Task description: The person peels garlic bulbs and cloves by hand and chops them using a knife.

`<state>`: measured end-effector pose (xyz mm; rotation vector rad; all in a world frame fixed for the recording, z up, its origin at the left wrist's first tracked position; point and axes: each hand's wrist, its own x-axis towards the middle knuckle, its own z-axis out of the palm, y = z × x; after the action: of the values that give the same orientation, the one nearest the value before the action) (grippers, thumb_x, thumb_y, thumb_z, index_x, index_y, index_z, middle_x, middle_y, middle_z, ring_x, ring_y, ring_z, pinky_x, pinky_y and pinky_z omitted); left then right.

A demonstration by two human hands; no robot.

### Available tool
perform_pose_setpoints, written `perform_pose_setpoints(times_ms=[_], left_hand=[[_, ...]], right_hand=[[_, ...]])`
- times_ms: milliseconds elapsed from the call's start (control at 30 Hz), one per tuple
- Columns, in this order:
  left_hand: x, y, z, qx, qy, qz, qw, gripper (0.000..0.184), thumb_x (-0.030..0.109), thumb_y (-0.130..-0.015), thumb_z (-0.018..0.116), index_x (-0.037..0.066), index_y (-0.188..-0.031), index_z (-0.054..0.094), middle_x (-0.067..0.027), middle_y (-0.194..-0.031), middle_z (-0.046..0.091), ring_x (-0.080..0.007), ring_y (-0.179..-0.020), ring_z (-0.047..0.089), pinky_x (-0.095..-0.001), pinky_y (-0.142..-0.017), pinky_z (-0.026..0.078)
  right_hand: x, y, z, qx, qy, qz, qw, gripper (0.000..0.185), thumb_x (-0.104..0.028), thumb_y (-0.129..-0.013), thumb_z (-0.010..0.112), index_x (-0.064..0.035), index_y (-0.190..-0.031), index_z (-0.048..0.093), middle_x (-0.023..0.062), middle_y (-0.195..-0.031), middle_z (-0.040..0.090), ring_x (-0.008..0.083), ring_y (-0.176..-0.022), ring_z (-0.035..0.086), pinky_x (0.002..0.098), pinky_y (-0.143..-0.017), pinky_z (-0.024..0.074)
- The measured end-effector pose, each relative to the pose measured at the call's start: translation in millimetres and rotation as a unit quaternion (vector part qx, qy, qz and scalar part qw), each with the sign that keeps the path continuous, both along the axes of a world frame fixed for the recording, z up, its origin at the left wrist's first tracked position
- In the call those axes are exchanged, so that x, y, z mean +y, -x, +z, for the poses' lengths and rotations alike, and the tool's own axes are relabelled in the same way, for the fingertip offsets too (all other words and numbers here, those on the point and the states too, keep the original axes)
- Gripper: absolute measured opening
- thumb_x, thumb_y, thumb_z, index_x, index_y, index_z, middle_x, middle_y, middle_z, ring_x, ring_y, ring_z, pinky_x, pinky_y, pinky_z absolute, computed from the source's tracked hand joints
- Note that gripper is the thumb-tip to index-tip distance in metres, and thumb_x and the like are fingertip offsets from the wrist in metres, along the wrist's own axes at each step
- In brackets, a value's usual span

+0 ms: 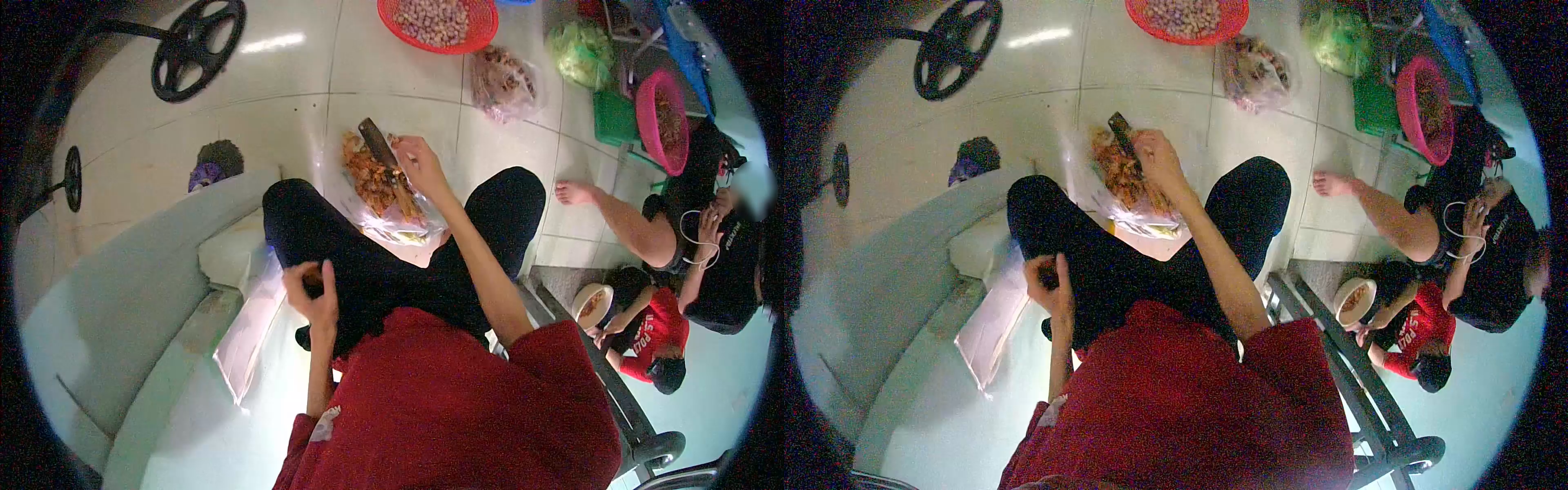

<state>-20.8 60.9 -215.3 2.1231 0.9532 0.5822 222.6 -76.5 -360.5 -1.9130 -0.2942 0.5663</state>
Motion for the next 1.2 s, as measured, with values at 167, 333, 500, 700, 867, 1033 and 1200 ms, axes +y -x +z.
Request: perform_pose_setpoints(times_ms=[167,333,500,700,867,1033,1200], left_hand=[[-10.0,-91.3,57.3,-0.13,0.18,-0.136,0.965,0.042,0.004,-0.087,0.067,0.004,-0.128,0.058,-0.0152,-0.112,0.058,-0.0193,-0.092,0.059,-0.0277,-0.076,0.05],[-23.2,-87.9,97.1,-0.122,0.201,-0.248,0.94,0.032,0.001,-0.086,0.066,0.001,-0.118,0.065,-0.0105,-0.109,0.066,-0.0154,-0.094,0.063,-0.0253,-0.079,0.051],[-45.6,-61.2,135.9,-0.194,0.273,-0.198,0.921,0.024,-0.005,-0.081,0.068,-0.002,-0.105,0.069,-0.0094,-0.104,0.068,-0.0148,-0.092,0.064,-0.0246,-0.08,0.05],[-45.9,-39.0,153.4,-0.312,0.23,-0.188,0.903,0.026,-0.012,-0.075,0.071,-0.004,-0.099,0.069,-0.0114,-0.102,0.065,-0.0163,-0.094,0.063,-0.0264,-0.081,0.052],[-49.6,-23.1,166.1,-0.351,0.324,-0.197,0.856,0.026,-0.014,-0.075,0.071,-0.006,-0.1,0.066,-0.0101,-0.099,0.065,-0.0168,-0.092,0.065,-0.0268,-0.082,0.053],[-52.6,-15.9,180.6,-0.354,0.323,-0.225,0.848,0.025,-0.014,-0.077,0.07,-0.007,-0.1,0.064,-0.0106,-0.097,0.065,-0.0165,-0.088,0.066,-0.027,-0.08,0.054],[-58.4,-10.7,192.4,-0.349,0.355,-0.219,0.839,0.021,-0.013,-0.08,0.069,-0.008,-0.1,0.063,-0.011,-0.094,0.066,-0.0165,-0.085,0.067,-0.0268,-0.077,0.055]], right_hand=[[-23.9,49.9,175.0,-0.151,-0.067,0.126,0.978,0.025,-0.016,-0.095,0.055,0.0017,-0.112,0.063,0.0154,-0.127,0.056,0.0318,-0.116,0.053,0.0388,-0.101,0.0407],[-42.8,89.1,263.5,-0.181,-0.063,0.119,0.974,0.02,-0.012,-0.09,0.064,-0.0018,-0.107,0.067,0.0123,-0.122,0.061,0.0295,-0.111,0.057,0.0378,-0.098,0.0436],[-48.3,112.6,289.4,-0.268,-0.112,0.053,0.956,0.02,-0.005,-0.079,0.074,-0.003,-0.099,0.068,0.0088,-0.104,0.068,0.0268,-0.098,0.064,0.0343,-0.086,0.0508],[-40.6,134.2,311.8,-0.334,-0.215,-0.022,0.917,0.025,0.001,-0.072,0.08,-0.0021,-0.093,0.066,0.0109,-0.095,0.07,0.0225,-0.086,0.069,0.0305,-0.076,0.0548],[-40.9,142.2,316.4,-0.333,-0.286,-0.017,0.898,0.033,0.007,-0.078,0.074,-0.0002,-0.103,0.053,0.0141,-0.094,0.068,0.021,-0.085,0.07,0.0309,-0.077,0.0554],[-32.2,151.0,324.2,-0.293,-0.363,-0.009,0.884,0.037,0.009,-0.084,0.067,-0.0037,-0.102,0.037,0.0166,-0.095,0.063,0.0195,-0.082,0.065,0.0298,-0.071,0.0546],[-26.0,158.6,328.0,-0.193,-0.418,-0.024,0.887,0.04,0.009,-0.087,0.064,-0.0081,-0.094,0.029,0.0144,-0.093,0.058,0.0164,-0.076,0.058,0.0281,-0.066,0.0526]])
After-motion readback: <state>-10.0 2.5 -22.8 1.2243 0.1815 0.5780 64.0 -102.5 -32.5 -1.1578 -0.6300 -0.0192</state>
